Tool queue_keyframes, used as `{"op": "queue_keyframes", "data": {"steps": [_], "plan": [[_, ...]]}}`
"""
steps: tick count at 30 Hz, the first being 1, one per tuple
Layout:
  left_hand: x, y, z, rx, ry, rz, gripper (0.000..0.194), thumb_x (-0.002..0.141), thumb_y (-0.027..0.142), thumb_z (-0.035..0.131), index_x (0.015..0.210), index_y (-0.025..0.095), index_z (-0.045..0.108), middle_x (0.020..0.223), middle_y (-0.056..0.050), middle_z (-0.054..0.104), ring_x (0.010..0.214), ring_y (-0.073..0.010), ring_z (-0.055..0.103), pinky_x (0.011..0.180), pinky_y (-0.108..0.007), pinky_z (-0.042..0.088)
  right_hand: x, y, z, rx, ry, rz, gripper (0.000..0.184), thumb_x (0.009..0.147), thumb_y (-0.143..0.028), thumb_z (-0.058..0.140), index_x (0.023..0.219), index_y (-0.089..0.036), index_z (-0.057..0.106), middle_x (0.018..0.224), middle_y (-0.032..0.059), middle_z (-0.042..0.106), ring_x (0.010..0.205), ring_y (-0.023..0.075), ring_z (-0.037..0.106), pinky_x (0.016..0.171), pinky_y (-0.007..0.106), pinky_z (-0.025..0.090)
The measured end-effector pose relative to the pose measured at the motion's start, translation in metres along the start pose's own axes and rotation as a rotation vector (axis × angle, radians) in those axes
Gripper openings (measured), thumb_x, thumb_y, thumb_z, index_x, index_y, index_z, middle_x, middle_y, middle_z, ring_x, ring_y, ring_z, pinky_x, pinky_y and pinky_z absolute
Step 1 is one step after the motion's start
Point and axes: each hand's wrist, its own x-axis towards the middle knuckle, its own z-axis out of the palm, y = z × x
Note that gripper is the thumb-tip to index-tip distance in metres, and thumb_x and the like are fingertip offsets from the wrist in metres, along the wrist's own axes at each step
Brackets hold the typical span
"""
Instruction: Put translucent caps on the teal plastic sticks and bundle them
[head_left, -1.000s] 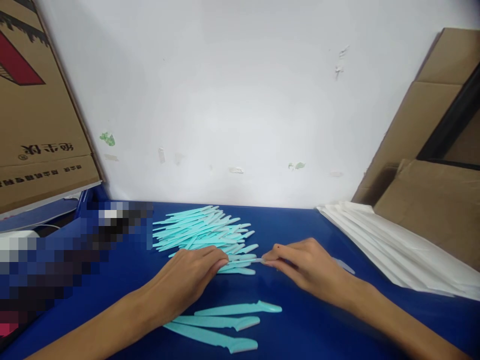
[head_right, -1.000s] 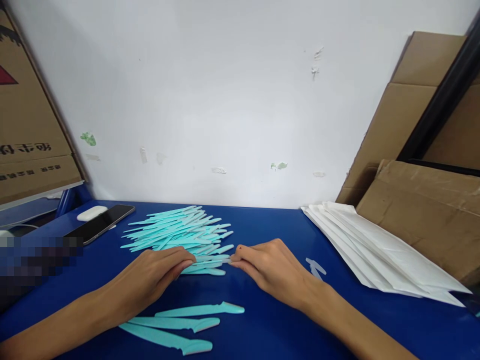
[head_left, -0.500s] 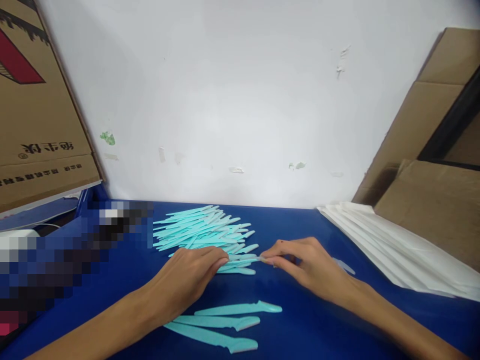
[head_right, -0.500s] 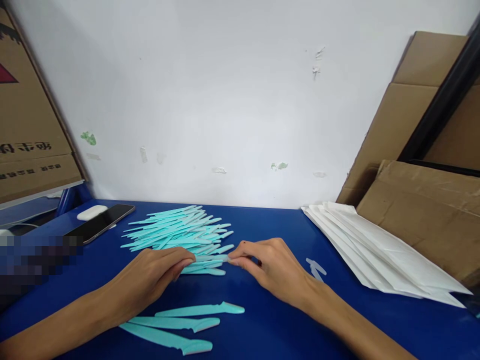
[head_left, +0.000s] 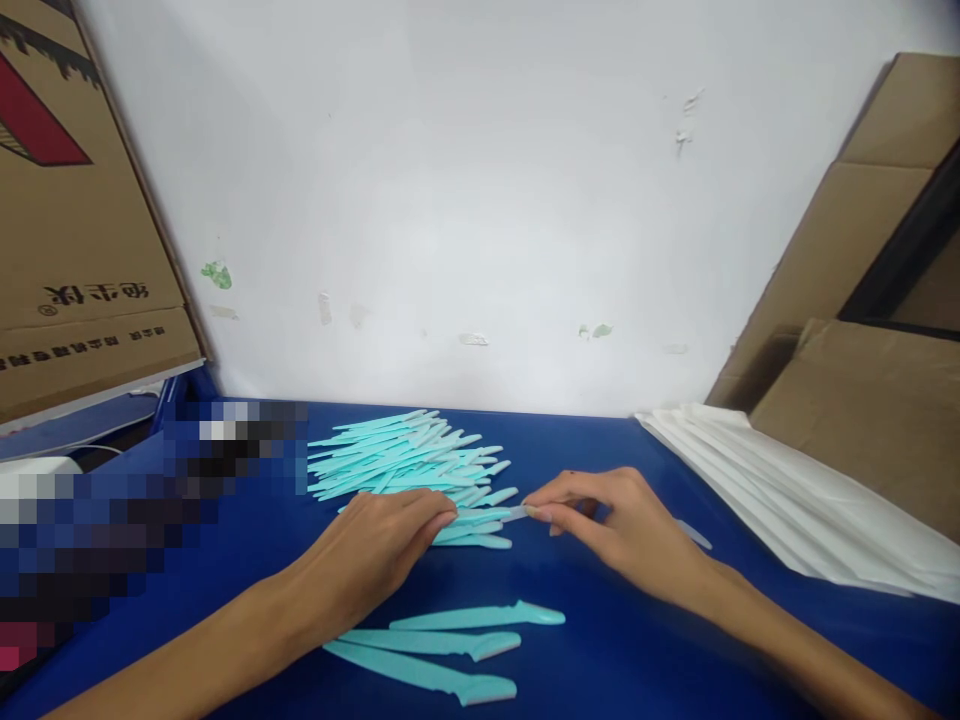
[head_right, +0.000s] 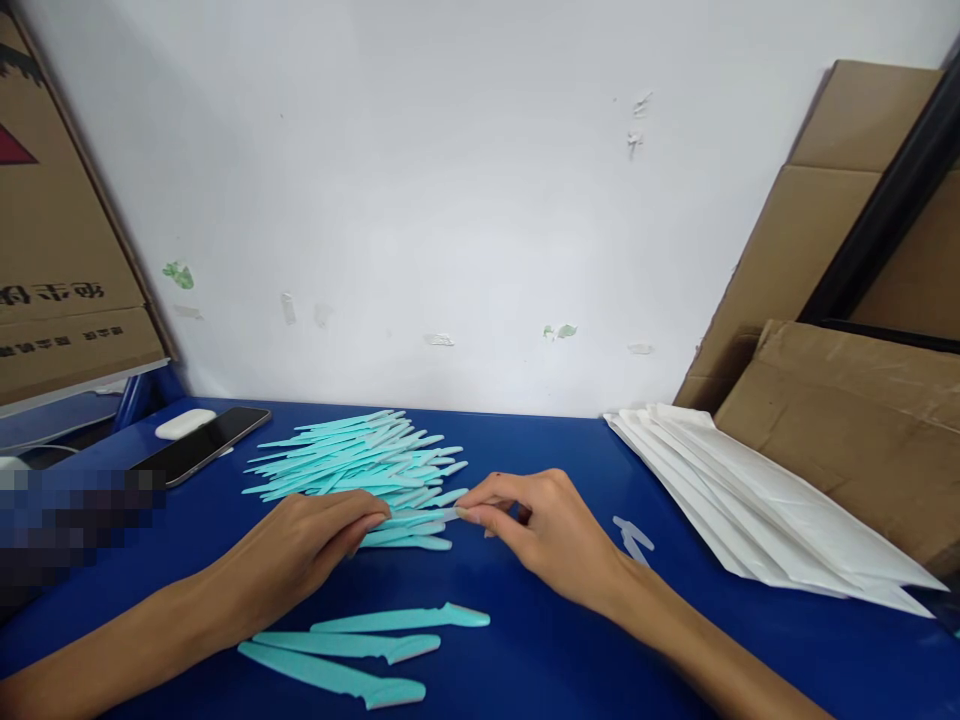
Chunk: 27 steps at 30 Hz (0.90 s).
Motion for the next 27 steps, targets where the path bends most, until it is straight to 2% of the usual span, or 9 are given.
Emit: {"op": "queue_keyframes", "data": {"steps": [4, 7, 10, 16, 19, 23, 27], "plan": [[-0.001, 0.007, -0.005, -0.083, -0.061, -0.038, 0.032, 0.108, 0.029, 0.032, 0.103, 0.022, 0.062, 0.087, -0.001, 0.067, 0.070, -0.0142, 0.060, 0.061, -0.025, 0.039, 0.001, -0.001, 0.004, 0.091, -0.038, 0.059, 0.018, 0.095, -0.037, 0.065, 0.093, -0.025, 0.079, 0.077, -0.0018, 0.077, 0.062, 0.0127, 0.068, 0.056, 0.021, 0.049], [-0.002, 0.015, -0.009, -0.145, -0.109, -0.093, 0.026, 0.107, 0.031, 0.039, 0.108, 0.023, 0.063, 0.090, 0.000, 0.067, 0.073, -0.0142, 0.060, 0.064, -0.025, 0.041, 0.000, -0.001, 0.009, 0.105, -0.082, 0.035, 0.016, 0.095, -0.033, 0.064, 0.098, -0.026, 0.079, 0.084, -0.0020, 0.079, 0.065, 0.0122, 0.070, 0.060, 0.020, 0.051], [-0.003, 0.020, -0.011, -0.157, -0.134, -0.095, 0.024, 0.105, 0.031, 0.043, 0.100, 0.023, 0.066, 0.087, 0.000, 0.065, 0.072, -0.0142, 0.058, 0.063, -0.026, 0.040, -0.002, -0.003, 0.014, 0.084, -0.067, -0.018, 0.016, 0.095, -0.030, 0.065, 0.102, -0.027, 0.079, 0.089, -0.0023, 0.080, 0.068, 0.0124, 0.072, 0.061, 0.019, 0.052], [-0.005, 0.019, -0.003, -0.150, -0.119, 0.013, 0.031, 0.107, 0.025, 0.038, 0.091, 0.019, 0.063, 0.078, -0.001, 0.059, 0.065, -0.0143, 0.051, 0.058, -0.028, 0.035, -0.009, -0.006, 0.020, 0.038, 0.018, -0.104, 0.017, 0.095, -0.028, 0.066, 0.101, -0.025, 0.081, 0.082, -0.0002, 0.080, 0.066, 0.0139, 0.072, 0.062, 0.019, 0.055], [-0.007, 0.018, -0.001, -0.145, -0.097, 0.051, 0.029, 0.107, 0.022, 0.037, 0.095, 0.019, 0.064, 0.078, -0.002, 0.059, 0.065, -0.0145, 0.050, 0.058, -0.027, 0.034, -0.011, -0.004, 0.022, 0.033, 0.019, -0.109, 0.019, 0.095, -0.025, 0.064, 0.103, -0.026, 0.081, 0.080, -0.0008, 0.080, 0.065, 0.0140, 0.073, 0.062, 0.019, 0.056], [-0.008, 0.018, 0.000, -0.130, -0.097, 0.038, 0.027, 0.107, 0.022, 0.038, 0.098, 0.019, 0.063, 0.080, -0.002, 0.060, 0.066, -0.0146, 0.052, 0.059, -0.027, 0.035, -0.010, -0.003, 0.023, 0.000, 0.015, -0.137, 0.020, 0.097, -0.027, 0.062, 0.105, -0.027, 0.080, 0.084, -0.0005, 0.081, 0.069, 0.0160, 0.074, 0.064, 0.021, 0.058], [-0.005, 0.019, -0.002, -0.036, -0.081, -0.003, 0.026, 0.106, 0.023, 0.037, 0.099, 0.021, 0.061, 0.086, -0.003, 0.061, 0.071, -0.0159, 0.056, 0.060, -0.028, 0.037, -0.007, -0.003, 0.017, -0.159, 0.008, -0.196, 0.022, 0.099, -0.033, 0.060, 0.110, -0.027, 0.077, 0.098, 0.0010, 0.080, 0.083, 0.0184, 0.075, 0.076, 0.025, 0.058]]}}
